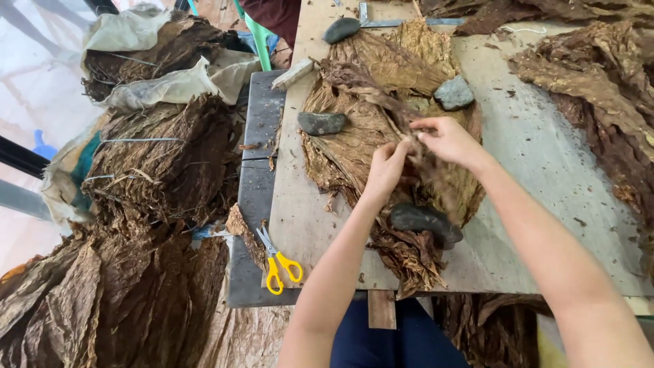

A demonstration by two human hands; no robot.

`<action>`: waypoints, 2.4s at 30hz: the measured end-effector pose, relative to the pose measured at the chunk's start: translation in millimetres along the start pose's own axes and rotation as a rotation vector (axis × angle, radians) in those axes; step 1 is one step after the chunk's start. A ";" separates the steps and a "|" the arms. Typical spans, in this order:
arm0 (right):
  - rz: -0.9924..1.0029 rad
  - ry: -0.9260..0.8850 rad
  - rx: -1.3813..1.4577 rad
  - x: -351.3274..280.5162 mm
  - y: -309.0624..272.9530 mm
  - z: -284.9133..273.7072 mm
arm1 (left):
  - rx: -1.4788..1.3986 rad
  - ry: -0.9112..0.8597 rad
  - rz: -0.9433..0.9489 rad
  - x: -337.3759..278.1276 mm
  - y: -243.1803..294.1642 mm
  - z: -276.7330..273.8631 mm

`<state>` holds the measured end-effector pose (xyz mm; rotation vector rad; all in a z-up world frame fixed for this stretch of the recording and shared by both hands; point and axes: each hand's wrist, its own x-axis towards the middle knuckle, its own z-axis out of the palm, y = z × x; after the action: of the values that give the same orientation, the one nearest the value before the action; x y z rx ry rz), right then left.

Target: Flattening and layering large dried leaves on a table, using stones as weights to keep them flat.

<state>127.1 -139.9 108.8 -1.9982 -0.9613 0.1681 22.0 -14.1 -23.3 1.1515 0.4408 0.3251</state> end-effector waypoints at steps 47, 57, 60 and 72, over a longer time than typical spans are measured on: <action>0.261 0.144 0.468 -147.4 106.4 22.9 | 0.295 -0.257 -0.070 -133.3 97.0 -21.9; 0.223 0.153 0.667 -172.5 62.5 8.5 | 0.197 -0.084 -0.068 -120.7 91.4 -55.6; 0.080 0.060 0.484 -196.0 37.5 11.4 | 0.355 0.062 0.158 -137.3 95.9 -50.6; -0.228 -0.229 -0.397 -203.5 -20.6 -19.5 | 0.747 0.038 0.390 -148.3 107.1 11.9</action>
<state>-16.2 -285.8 88.7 -2.2375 -1.4526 0.0847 -103.5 -52.3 104.7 1.9724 0.3762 0.5448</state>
